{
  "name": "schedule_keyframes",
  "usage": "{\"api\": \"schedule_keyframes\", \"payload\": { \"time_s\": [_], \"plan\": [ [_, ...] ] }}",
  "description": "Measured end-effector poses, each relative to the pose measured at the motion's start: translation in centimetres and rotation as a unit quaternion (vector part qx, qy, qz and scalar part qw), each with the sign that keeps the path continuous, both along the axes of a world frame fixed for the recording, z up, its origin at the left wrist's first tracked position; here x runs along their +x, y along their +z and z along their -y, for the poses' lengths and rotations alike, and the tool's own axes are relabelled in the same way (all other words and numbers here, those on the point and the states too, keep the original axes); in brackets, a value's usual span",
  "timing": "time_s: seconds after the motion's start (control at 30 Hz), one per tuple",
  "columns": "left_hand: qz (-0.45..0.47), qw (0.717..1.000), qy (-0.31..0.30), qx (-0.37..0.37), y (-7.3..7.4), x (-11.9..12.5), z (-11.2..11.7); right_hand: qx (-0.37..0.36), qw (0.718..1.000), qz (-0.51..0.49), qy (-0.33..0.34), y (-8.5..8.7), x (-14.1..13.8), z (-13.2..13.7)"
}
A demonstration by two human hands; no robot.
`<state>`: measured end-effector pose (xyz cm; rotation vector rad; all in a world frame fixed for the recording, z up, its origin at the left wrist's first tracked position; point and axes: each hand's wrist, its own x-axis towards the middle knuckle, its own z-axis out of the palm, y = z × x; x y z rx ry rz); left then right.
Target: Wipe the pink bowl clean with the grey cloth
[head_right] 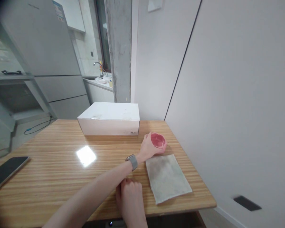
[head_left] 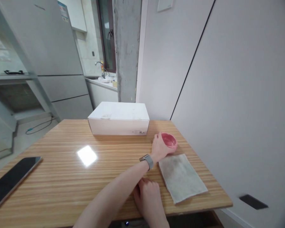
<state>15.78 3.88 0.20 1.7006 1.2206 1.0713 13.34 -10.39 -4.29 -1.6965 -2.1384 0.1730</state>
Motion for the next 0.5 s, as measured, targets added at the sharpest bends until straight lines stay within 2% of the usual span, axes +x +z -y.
{"api": "schedule_keyframes", "payload": {
  "time_s": [0.07, 0.13, 0.27, 0.37, 0.5],
  "plan": [
    [0.012, 1.000, -0.001, 0.019, 0.0, -1.3, 0.2, 0.024, 1.000, 0.001, 0.007, -0.1, 0.0, 0.0],
    [0.031, 0.998, -0.007, 0.046, 0.0, -3.5, 0.7, 0.058, 0.998, 0.006, 0.011, -0.3, 0.0, 0.1],
    [0.073, 0.993, 0.021, 0.090, -0.5, -10.3, 2.1, 0.103, 0.994, -0.004, 0.031, -0.4, -0.1, 0.0],
    [0.049, 0.990, 0.097, 0.095, -0.8, -16.6, 2.9, 0.106, 0.994, -0.015, 0.037, -0.3, 0.0, 0.0],
    [0.012, 0.956, 0.280, 0.091, -1.4, -24.4, 2.5, 0.099, 0.994, -0.023, 0.038, -0.1, 0.0, 0.0]
  ]
}}
